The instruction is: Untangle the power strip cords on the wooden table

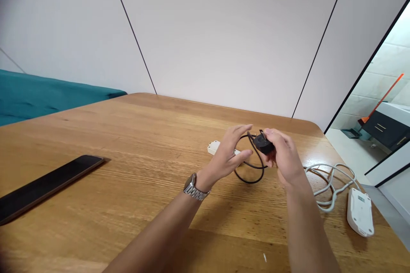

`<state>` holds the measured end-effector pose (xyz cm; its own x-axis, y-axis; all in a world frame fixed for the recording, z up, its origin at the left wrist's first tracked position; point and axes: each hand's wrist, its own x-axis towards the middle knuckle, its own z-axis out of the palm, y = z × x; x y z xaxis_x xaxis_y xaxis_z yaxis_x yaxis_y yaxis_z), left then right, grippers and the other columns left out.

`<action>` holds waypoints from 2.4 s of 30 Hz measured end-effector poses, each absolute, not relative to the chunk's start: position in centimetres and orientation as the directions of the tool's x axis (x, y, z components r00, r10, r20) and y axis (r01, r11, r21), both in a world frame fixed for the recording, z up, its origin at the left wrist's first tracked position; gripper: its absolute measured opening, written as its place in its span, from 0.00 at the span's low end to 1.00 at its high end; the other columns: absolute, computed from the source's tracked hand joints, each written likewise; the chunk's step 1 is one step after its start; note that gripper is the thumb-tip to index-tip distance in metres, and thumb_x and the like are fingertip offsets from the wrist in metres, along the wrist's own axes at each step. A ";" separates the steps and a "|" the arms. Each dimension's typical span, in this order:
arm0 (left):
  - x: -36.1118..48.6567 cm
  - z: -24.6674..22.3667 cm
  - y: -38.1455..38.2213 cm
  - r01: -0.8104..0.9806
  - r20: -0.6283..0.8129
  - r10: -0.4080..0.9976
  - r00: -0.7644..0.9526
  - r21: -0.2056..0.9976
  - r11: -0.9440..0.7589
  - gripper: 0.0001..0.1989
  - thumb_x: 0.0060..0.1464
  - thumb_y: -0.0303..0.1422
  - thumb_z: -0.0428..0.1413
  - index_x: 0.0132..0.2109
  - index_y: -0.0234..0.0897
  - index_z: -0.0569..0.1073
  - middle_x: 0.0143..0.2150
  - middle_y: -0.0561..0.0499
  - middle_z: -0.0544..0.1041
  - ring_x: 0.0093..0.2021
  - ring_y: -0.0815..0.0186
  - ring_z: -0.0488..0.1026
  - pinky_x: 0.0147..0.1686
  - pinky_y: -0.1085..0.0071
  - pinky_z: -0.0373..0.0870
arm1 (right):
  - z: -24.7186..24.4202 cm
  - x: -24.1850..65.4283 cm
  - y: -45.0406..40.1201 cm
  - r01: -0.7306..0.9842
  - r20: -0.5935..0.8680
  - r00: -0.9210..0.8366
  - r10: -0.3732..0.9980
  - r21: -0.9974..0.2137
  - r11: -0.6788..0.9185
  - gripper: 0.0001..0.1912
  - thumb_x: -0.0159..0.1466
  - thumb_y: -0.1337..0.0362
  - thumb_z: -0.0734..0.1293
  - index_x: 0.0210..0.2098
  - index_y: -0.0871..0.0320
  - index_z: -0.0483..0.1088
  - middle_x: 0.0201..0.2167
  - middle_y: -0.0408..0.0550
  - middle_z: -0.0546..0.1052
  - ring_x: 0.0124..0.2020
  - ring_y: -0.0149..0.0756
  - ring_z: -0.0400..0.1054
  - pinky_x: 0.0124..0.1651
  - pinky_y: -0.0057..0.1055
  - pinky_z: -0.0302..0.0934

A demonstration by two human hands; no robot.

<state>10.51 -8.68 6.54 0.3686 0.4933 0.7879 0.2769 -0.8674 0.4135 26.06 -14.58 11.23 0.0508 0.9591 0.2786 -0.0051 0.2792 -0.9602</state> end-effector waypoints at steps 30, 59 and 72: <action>1.4 13.6 -9.4 -0.173 0.477 0.506 -0.718 0.582 -0.795 0.10 0.57 0.31 0.56 0.28 0.40 0.66 0.17 0.62 0.56 0.15 0.80 0.49 0.14 0.76 0.41 | -0.3 29.8 -4.7 -0.149 -0.117 0.445 0.888 -0.987 -0.055 0.22 0.53 0.46 0.70 0.19 0.57 0.63 0.12 0.34 0.56 0.12 0.23 0.49 0.14 0.22 0.45; -0.3 17.0 -12.1 -0.773 0.107 0.786 -0.609 0.142 -0.618 0.25 0.67 0.43 0.34 0.29 0.35 0.64 0.11 0.65 0.48 0.08 0.82 0.43 0.06 0.86 0.33 | 1.4 19.7 -9.5 0.785 -0.100 -0.316 0.943 -0.586 0.201 0.22 0.53 0.47 0.71 0.37 0.58 0.72 0.33 0.48 0.77 0.32 0.37 0.70 0.30 0.28 0.56; -1.7 15.8 -10.3 -0.615 0.099 0.744 -0.660 0.497 -0.612 0.25 0.65 0.44 0.35 0.22 0.38 0.55 0.13 0.60 0.46 0.12 0.76 0.42 0.11 0.77 0.37 | 2.2 24.9 -7.1 -0.258 0.078 -0.168 0.983 -0.965 0.033 0.12 0.50 0.56 0.70 0.28 0.56 0.67 0.29 0.46 0.77 0.34 0.39 0.74 0.42 0.36 0.65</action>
